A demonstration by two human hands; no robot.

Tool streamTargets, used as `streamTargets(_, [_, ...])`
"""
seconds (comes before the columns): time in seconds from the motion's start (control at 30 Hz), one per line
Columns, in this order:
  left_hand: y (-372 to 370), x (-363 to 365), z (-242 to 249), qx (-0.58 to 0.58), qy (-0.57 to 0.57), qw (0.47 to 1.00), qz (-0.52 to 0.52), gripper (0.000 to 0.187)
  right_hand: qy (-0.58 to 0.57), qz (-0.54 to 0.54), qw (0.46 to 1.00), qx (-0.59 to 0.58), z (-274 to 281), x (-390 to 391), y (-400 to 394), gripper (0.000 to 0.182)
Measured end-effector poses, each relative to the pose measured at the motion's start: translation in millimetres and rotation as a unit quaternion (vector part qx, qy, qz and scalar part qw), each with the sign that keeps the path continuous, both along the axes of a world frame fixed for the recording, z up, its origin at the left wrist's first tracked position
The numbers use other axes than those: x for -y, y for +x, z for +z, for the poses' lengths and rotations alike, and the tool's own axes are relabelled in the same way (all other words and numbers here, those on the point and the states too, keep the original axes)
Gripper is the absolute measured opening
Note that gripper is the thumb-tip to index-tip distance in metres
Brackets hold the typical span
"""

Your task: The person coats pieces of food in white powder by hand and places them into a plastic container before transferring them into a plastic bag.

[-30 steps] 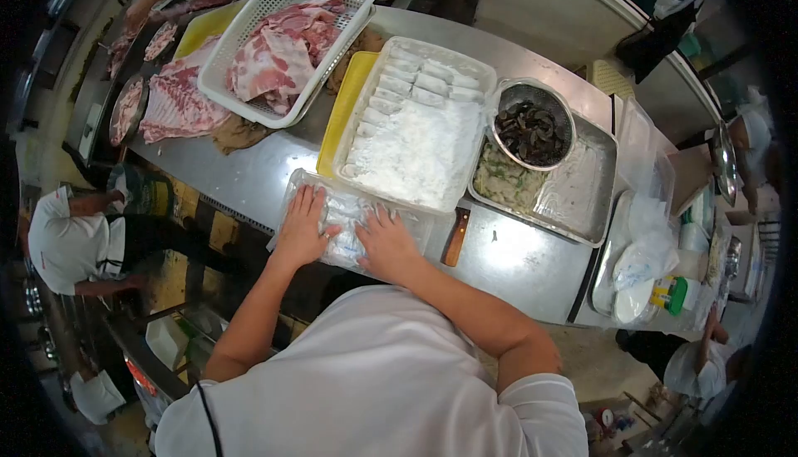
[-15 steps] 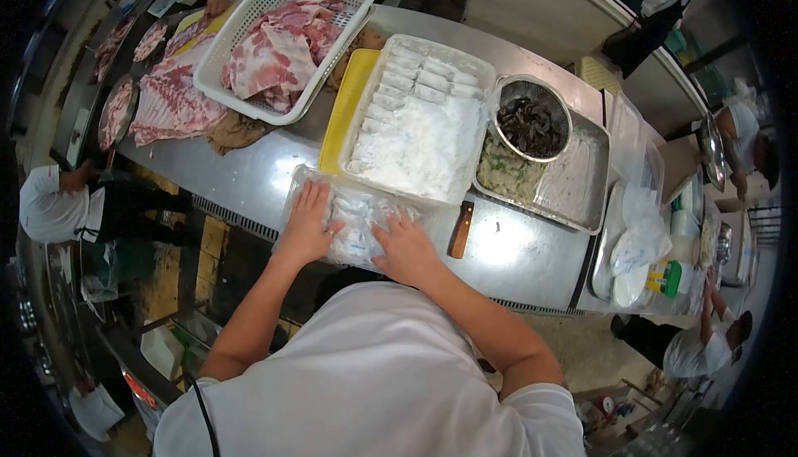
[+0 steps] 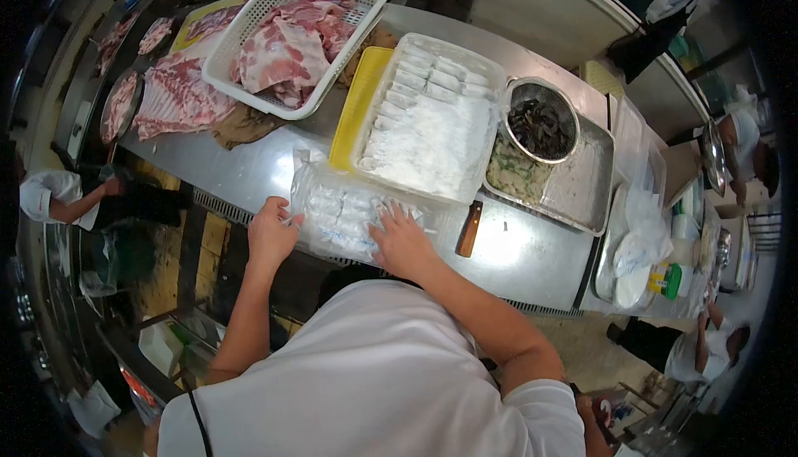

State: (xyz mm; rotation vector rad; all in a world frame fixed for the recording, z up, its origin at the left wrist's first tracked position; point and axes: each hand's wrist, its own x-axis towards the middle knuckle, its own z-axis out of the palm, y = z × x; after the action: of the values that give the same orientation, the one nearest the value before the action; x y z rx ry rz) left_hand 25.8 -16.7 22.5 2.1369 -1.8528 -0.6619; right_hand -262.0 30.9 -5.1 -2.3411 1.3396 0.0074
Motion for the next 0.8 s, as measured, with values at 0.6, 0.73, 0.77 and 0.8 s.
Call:
streamTargets(0.6, [-6, 70, -5, -0.142, 0.103, 0.982, 0.076, 0.062, 0.025, -0.008, 0.999, -0.023, -3, 0, 0, 0.059])
streamTargets(0.73, [-17, 48, -6, -0.048, -0.094, 0.994, 0.04, 0.051, 0.018, -0.013, 1.0, -0.011, -5, -2, 1, 0.059])
streamTargets(0.77, [-18, 41, -10, -0.03, -0.149, 0.988, -0.002, 0.051, 0.017, -0.014, 1.0, -0.011, -6, -2, 0, 0.059])
streamTargets(0.8, [-20, 36, -13, -0.012, -0.203, 0.978, -0.044, 0.052, 0.014, -0.014, 1.0, -0.007, -8, -2, -1, 0.059])
